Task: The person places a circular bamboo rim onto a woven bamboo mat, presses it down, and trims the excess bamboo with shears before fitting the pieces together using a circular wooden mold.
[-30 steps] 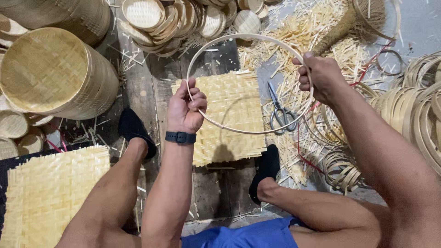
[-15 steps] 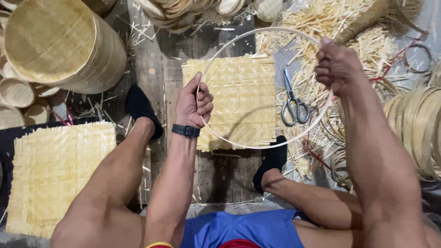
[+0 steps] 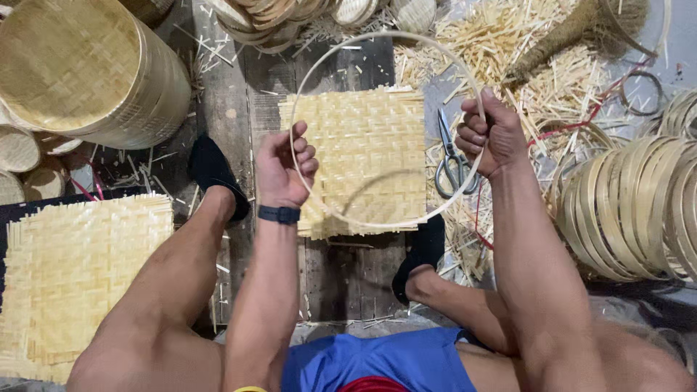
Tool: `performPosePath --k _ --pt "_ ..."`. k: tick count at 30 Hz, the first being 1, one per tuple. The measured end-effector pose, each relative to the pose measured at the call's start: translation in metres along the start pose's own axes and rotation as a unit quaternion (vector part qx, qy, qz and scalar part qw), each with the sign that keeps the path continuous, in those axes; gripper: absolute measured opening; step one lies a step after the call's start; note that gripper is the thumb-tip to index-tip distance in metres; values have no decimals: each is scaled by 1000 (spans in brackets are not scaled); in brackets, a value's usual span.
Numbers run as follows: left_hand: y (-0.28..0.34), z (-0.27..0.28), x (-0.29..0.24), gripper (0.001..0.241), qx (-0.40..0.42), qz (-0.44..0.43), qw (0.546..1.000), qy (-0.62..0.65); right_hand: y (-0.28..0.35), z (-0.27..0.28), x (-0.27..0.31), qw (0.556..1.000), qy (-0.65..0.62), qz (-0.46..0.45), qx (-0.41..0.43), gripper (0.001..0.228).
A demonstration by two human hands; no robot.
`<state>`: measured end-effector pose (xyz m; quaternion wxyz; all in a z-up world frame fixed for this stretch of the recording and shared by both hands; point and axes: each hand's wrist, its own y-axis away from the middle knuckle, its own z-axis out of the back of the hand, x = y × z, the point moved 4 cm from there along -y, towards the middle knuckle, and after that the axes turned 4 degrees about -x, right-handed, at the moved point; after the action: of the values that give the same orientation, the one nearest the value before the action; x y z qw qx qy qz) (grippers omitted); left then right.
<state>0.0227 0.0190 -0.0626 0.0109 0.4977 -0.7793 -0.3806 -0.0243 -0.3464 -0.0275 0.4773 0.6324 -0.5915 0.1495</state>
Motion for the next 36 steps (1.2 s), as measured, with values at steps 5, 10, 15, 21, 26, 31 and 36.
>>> performPosePath --k 5,10,15,21,26,31,36 --pt "-15 9 2 41 103 48 993 -14 -7 6 -6 995 16 22 -93 54" --pt "-13 14 1 39 123 39 991 -30 15 -23 13 971 205 90 -82 48" --pt "4 9 -1 37 36 -22 950 -309 20 -64 20 893 448 -28 -19 32" --pt "9 8 4 45 84 48 927 -361 18 -71 10 907 415 -52 -48 56" --pt "-2 17 8 40 82 38 948 -307 14 -71 21 879 474 -31 -31 47" --pt "-22 38 8 39 100 -37 994 33 18 -52 25 971 233 -19 -39 60" --pt "-30 41 14 41 121 -39 987 99 12 -17 -20 998 37 41 -5 51"
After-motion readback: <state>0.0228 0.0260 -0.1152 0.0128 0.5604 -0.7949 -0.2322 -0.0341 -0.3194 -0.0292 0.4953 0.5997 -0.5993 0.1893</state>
